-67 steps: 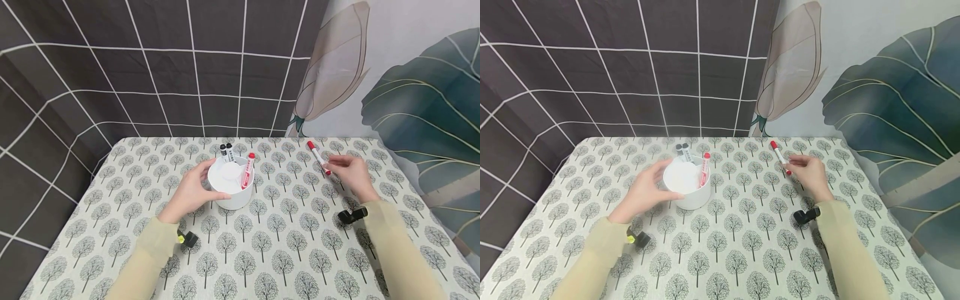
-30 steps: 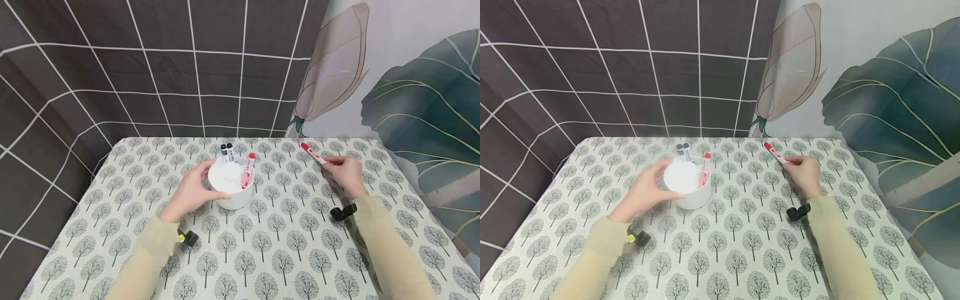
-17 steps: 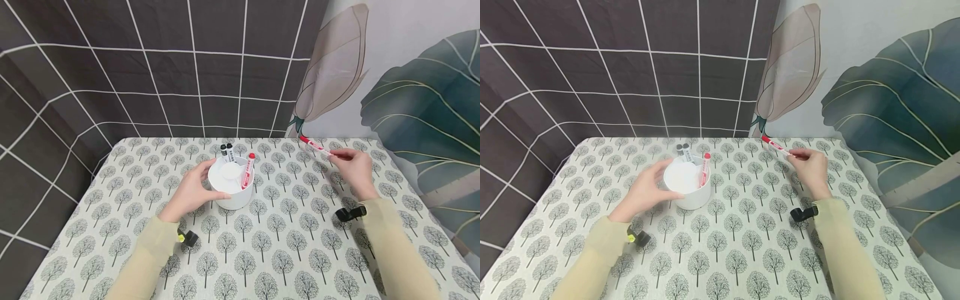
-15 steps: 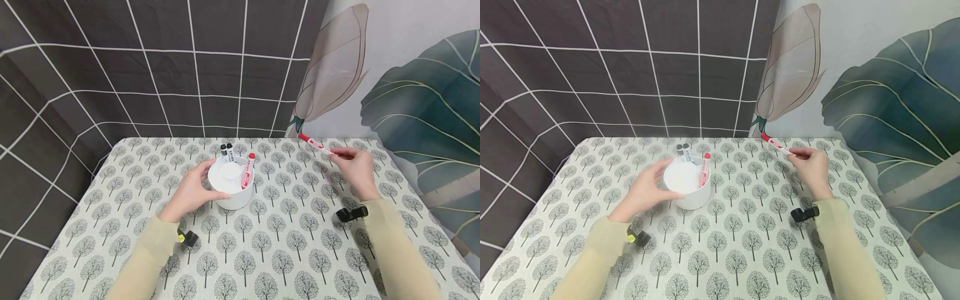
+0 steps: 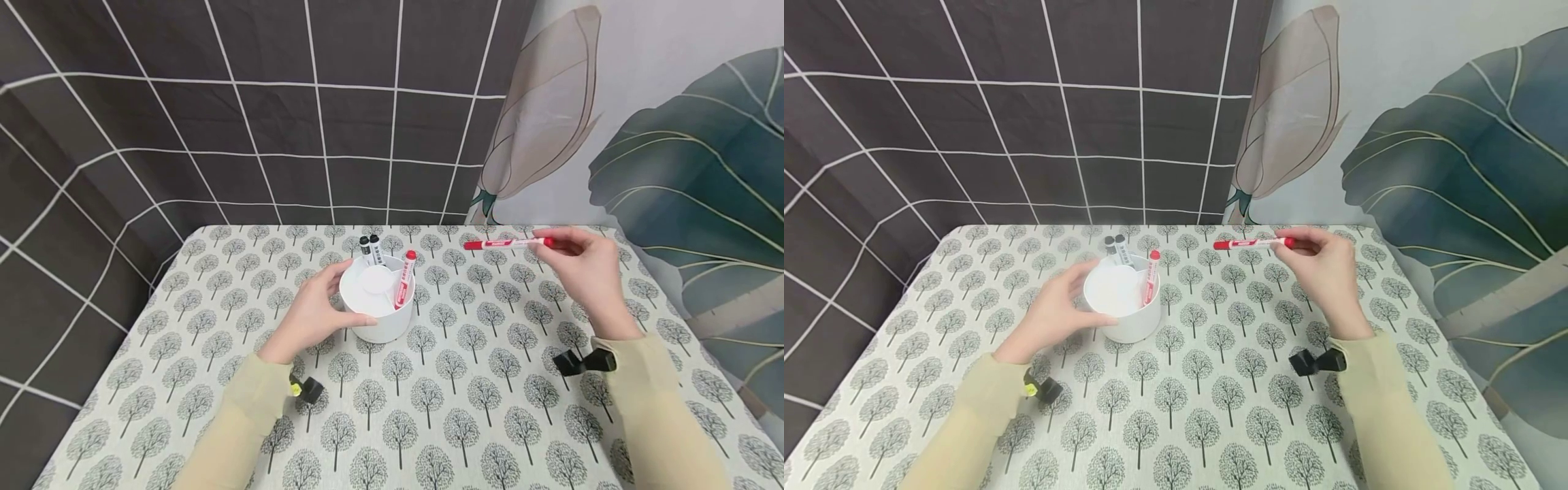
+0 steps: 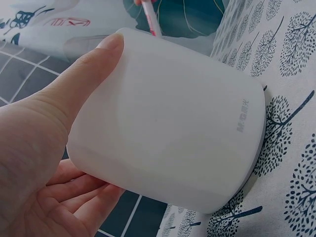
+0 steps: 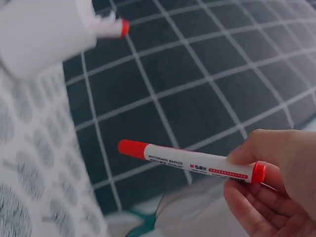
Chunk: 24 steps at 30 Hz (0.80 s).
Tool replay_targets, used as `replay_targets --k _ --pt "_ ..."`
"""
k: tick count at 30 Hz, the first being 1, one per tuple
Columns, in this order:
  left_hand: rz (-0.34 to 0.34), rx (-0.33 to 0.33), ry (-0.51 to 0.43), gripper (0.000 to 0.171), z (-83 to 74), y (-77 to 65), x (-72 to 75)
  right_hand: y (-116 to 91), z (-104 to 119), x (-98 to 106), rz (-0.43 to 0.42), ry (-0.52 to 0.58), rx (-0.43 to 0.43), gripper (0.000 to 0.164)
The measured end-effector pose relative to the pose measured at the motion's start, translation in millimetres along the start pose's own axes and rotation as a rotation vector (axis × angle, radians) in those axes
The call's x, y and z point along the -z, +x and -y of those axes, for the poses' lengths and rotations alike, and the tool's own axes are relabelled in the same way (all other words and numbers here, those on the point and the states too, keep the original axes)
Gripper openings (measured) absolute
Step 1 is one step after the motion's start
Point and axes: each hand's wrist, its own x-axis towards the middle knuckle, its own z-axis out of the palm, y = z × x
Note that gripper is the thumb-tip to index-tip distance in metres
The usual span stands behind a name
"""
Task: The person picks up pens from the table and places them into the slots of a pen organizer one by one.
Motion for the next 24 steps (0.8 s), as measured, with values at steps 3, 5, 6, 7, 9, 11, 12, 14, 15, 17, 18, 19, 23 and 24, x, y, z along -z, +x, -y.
replay_targets --k 3,5,6,7,9,11,12,14,15,17,18,19,23,24 --pt "0.000 0.002 0.000 0.116 -0.2 -0.2 0.1 -6.5 14.8 -1.3 0.012 0.038 0.036 0.032" --pt "0.001 0.002 0.000 0.115 -0.3 -0.3 0.1 -10.9 24.1 -2.6 0.023 0.075 0.055 0.031" --pt "0.001 0.001 0.001 0.115 -0.3 -0.3 0.1 -12.9 28.3 -3.3 0.031 0.098 0.066 0.031" --pt "0.001 0.000 0.001 0.115 -0.3 -0.3 0.2 -14.6 32.3 -4.1 0.037 0.116 0.085 0.030" --pt "0.002 0.001 0.002 0.115 -0.6 -0.3 0.2 -18.4 39.9 -5.6 0.052 0.150 0.102 0.029" --pt "0.002 0.003 0.003 0.114 -0.8 -0.5 0.2 -22.0 47.1 -7.1 0.064 0.194 0.127 0.028" --pt "0.001 0.005 0.003 0.114 -0.9 -0.6 0.3 -23.6 50.7 -7.9 0.069 0.205 0.138 0.028" --pt "0.000 0.011 0.004 0.114 -1.1 -0.8 0.4 -26.7 57.6 -10.0 0.081 0.237 0.156 0.027" --pt "0.001 0.014 0.005 0.114 -1.1 -0.9 0.5 -27.9 60.6 -11.5 0.090 0.260 0.172 0.027" --pt "0.002 0.020 0.006 0.115 -1.2 -1.1 0.7 -29.6 65.7 -15.3 0.107 0.294 0.195 0.026" --pt "0.002 0.021 0.007 0.115 -1.3 -1.1 0.8 -30.3 67.8 -17.5 0.114 0.303 0.206 0.025" --pt "0.003 0.023 0.007 0.115 -1.4 -1.2 0.8 -31.0 69.4 -19.8 0.124 0.316 0.218 0.025" --pt "0.003 0.020 0.014 0.115 -1.4 -1.1 0.7 -33.4 73.9 -30.4 0.167 0.326 0.248 0.024" --pt "0.002 0.017 0.015 0.115 -1.4 -1.1 0.6 -33.8 74.4 -33.4 0.177 0.322 0.259 0.024"
